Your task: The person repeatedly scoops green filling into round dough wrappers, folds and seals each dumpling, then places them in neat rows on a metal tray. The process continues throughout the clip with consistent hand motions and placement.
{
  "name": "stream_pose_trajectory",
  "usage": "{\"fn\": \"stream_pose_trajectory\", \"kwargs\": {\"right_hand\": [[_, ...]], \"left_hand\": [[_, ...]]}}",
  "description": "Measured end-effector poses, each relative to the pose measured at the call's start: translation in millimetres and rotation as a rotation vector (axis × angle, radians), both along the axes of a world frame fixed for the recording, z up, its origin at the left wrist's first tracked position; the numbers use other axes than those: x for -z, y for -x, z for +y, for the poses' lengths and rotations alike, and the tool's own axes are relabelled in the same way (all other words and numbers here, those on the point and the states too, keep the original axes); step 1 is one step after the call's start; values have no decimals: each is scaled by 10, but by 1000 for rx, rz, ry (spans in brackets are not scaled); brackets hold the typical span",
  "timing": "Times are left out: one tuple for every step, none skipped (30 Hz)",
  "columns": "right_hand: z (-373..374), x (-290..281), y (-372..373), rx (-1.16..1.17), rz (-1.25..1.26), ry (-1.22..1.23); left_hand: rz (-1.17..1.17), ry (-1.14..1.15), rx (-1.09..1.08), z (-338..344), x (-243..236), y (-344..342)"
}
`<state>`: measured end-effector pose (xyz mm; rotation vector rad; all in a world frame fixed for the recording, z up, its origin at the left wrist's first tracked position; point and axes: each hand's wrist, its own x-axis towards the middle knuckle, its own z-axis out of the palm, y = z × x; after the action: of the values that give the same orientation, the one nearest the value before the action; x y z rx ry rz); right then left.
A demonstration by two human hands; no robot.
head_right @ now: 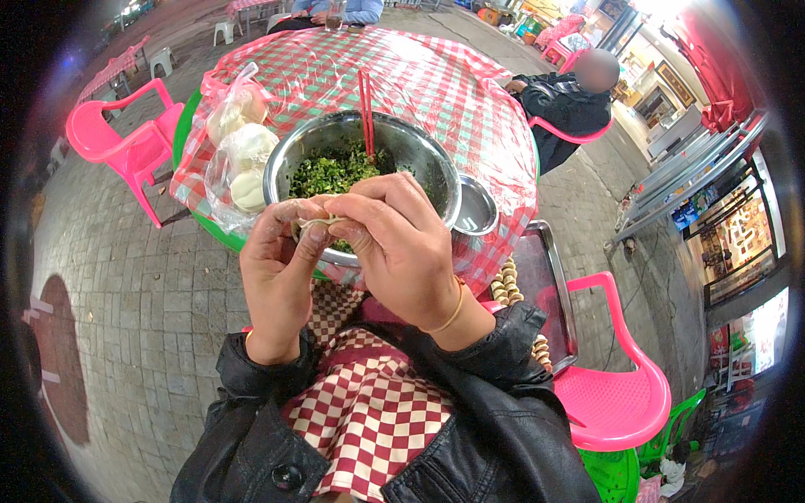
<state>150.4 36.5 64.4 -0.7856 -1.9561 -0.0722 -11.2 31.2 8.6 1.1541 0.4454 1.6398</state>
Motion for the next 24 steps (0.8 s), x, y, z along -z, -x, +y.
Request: {"fn": "stream_pose_trajectory", "kwargs": {"right_hand": [[-4, -5, -2, -2, -3, -3], [-8, -9, -2, -3, -5, -4], [-11, -10, 1, -8, 1, -14], [-15, -9, 5, -6, 7, -4], [-19, -7, 12, -7, 22, -2], [-22, -3, 21, -7, 37, 0], [-27, -1, 26, -3, 42, 8], [-31, 1, 32, 1, 46, 17], [-32, 3, 38, 6, 54, 27], [-32, 4, 42, 4, 50, 17], [-31, 5, 45, 2, 48, 9], [-29, 5, 46, 2, 48, 5], [-29, 6, 46, 6, 38, -9], [-28, 8, 47, 13, 32, -18], [-29, 9, 46, 21, 24, -26], [-30, 12, 47, 26, 20, -35], [-31, 15, 48, 32, 15, -44], [-32, 20, 51, 39, 10, -52], [-28, 25, 55, 36, 12, -58], [-25, 30, 59, 34, 14, -62], [-20, 36, 64, 32, 20, -70], [-15, 41, 66, 40, 3, -88], [-10, 46, 67, 47, -9, -109], [-6, 50, 65, 54, -22, -130]], "left_hand": [[-28, -6, 15, 0, -1, -10], [-39, -4, 25, -1, -3, -19], [-49, -1, 35, -4, -6, -24], [-61, 11, 46, -5, -8, -27], [-56, 10, 45, -7, -12, -24], [-52, 21, 45, -11, -15, -18], [-60, 22, 52, -11, -19, -14], [-45, 16, 41, -9, -22, -11], [-41, 0, 37, -6, -26, -10], [-37, -16, 33, -2, -30, -10], [-40, 0, 38, -6, -32, -9], [-44, 16, 42, -11, -34, -9], [-51, 34, 49, -13, -36, -8], [-49, 31, 53, -14, -36, -7], [-51, 31, 60, -13, -37, -4], [-54, 31, 66, -12, -37, -1], [-41, 32, 64, -10, -37, 5], [-29, 32, 63, -8, -38, 14], [-20, 45, 60, -7, -40, 19], [-27, 44, 66, -9, -42, 21], [-37, 55, 72, -14, -46, 22], [-47, 65, 77, -21, -51, 23], [-56, 88, 98, -27, -57, 25], [-65, 111, 120, -34, -64, 29]]}}
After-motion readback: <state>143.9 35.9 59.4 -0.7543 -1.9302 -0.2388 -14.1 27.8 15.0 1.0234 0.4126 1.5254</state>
